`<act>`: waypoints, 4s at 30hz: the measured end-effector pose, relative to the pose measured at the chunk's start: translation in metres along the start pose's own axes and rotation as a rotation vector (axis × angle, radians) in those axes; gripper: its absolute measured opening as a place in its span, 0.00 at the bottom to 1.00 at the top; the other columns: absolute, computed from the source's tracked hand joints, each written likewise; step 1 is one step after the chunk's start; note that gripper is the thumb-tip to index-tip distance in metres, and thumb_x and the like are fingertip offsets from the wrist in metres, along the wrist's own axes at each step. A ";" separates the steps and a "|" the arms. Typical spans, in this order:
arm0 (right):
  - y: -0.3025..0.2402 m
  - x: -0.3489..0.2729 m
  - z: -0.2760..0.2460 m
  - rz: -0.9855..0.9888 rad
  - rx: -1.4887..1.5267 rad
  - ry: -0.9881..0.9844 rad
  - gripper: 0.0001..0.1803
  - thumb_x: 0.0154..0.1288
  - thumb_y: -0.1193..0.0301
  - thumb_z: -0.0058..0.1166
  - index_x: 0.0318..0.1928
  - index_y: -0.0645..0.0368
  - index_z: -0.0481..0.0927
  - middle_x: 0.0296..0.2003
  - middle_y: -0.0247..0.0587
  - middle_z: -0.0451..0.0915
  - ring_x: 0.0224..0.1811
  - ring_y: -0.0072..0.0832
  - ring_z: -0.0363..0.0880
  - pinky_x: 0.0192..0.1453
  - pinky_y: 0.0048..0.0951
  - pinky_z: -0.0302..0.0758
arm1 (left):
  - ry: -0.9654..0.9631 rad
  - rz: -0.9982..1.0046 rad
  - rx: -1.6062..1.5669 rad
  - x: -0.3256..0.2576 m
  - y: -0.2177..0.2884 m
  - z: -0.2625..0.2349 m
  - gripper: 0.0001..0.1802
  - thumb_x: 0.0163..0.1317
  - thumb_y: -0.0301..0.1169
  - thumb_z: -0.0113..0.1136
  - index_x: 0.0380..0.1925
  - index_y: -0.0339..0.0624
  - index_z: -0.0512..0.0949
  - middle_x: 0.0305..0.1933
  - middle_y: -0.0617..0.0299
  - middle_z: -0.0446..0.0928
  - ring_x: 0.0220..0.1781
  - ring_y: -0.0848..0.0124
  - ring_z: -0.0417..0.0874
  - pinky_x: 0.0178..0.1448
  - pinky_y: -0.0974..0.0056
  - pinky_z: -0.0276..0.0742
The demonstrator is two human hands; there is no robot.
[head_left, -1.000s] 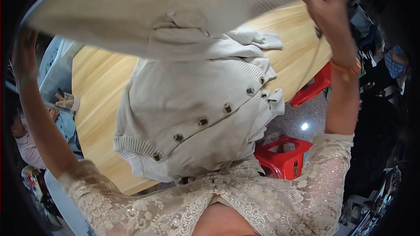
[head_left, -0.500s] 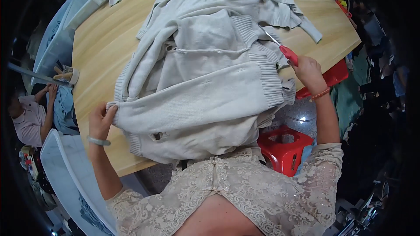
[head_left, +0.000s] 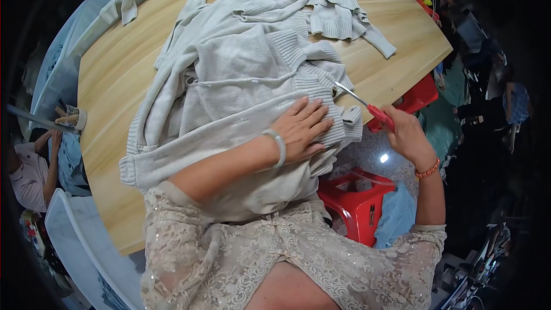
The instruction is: Trimming loose threads from a white cardigan using scissors and a thread nipper.
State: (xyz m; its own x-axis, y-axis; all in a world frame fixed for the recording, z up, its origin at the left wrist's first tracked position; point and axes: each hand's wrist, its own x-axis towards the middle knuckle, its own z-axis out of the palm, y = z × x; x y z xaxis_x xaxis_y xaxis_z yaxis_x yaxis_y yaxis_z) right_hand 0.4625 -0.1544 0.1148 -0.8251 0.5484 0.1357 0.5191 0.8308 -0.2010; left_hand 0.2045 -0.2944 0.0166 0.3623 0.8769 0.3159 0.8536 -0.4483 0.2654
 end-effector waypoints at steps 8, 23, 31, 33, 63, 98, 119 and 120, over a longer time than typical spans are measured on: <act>-0.047 -0.009 -0.030 0.020 -0.061 -0.354 0.11 0.62 0.68 0.60 0.40 0.55 0.73 0.26 0.51 0.79 0.33 0.52 0.80 0.38 0.49 0.74 | 0.013 -0.018 -0.049 0.000 0.000 0.009 0.34 0.64 0.50 0.57 0.66 0.44 0.68 0.71 0.47 0.65 0.76 0.52 0.60 0.80 0.47 0.47; -0.244 0.069 0.026 -0.708 0.275 -0.286 0.10 0.54 0.75 0.55 0.36 0.67 0.74 0.26 0.57 0.82 0.31 0.50 0.85 0.32 0.45 0.79 | 0.085 0.028 -0.039 0.009 0.008 0.034 0.35 0.67 0.53 0.53 0.68 0.45 0.66 0.74 0.50 0.63 0.79 0.55 0.56 0.82 0.48 0.42; -0.103 0.013 -0.012 -0.009 -0.114 -0.257 0.13 0.59 0.69 0.62 0.43 0.57 0.76 0.25 0.52 0.80 0.29 0.52 0.81 0.33 0.49 0.75 | 0.058 -0.031 -0.022 -0.007 0.005 0.011 0.34 0.65 0.50 0.56 0.65 0.43 0.69 0.73 0.50 0.64 0.77 0.53 0.58 0.81 0.49 0.45; -0.077 -0.014 -0.021 0.054 -0.174 -0.230 0.13 0.59 0.68 0.62 0.43 0.56 0.76 0.23 0.52 0.80 0.28 0.53 0.81 0.33 0.49 0.75 | 0.069 -0.033 -0.033 -0.007 0.001 0.003 0.33 0.65 0.50 0.57 0.65 0.44 0.69 0.70 0.49 0.66 0.76 0.52 0.61 0.80 0.49 0.47; -0.047 0.193 0.033 0.217 0.184 0.012 0.21 0.66 0.57 0.57 0.28 0.65 0.82 0.26 0.59 0.80 0.33 0.56 0.80 0.39 0.51 0.75 | 0.108 -1.275 -0.705 -0.140 -0.296 -0.163 0.39 0.51 0.61 0.70 0.43 0.32 0.84 0.38 0.54 0.84 0.39 0.66 0.83 0.44 0.60 0.78; -0.045 0.177 0.013 0.110 0.544 0.193 0.16 0.67 0.63 0.61 0.31 0.66 0.82 0.18 0.36 0.77 0.19 0.20 0.68 0.27 0.30 0.67 | -0.287 -0.147 0.039 -0.156 0.003 -0.147 0.18 0.57 0.28 0.53 0.50 0.47 0.75 0.38 0.62 0.72 0.43 0.64 0.74 0.49 0.60 0.66; -0.084 0.338 0.046 0.088 0.222 0.398 0.17 0.55 0.62 0.53 0.38 0.61 0.84 0.39 0.59 0.84 0.45 0.50 0.84 0.52 0.47 0.79 | 0.390 -0.396 0.476 -0.165 -0.038 -0.224 0.14 0.40 0.14 0.58 0.30 0.40 0.78 0.38 0.51 0.76 0.39 0.54 0.80 0.41 0.55 0.76; -0.062 0.324 0.013 0.060 0.349 0.383 0.16 0.52 0.62 0.53 0.35 0.61 0.83 0.30 0.56 0.84 0.37 0.50 0.84 0.45 0.47 0.80 | 0.489 -0.465 0.492 -0.169 -0.050 -0.241 0.18 0.38 0.10 0.57 0.31 0.39 0.78 0.38 0.51 0.75 0.39 0.54 0.80 0.41 0.57 0.76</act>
State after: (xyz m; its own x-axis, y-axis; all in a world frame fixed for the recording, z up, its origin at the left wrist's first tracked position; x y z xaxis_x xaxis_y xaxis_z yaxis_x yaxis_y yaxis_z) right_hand 0.1598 -0.0294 0.1583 -0.6215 0.6440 0.4461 0.4036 0.7512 -0.5222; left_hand 0.0101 -0.4623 0.1694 -0.1742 0.7285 0.6625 0.9831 0.1677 0.0740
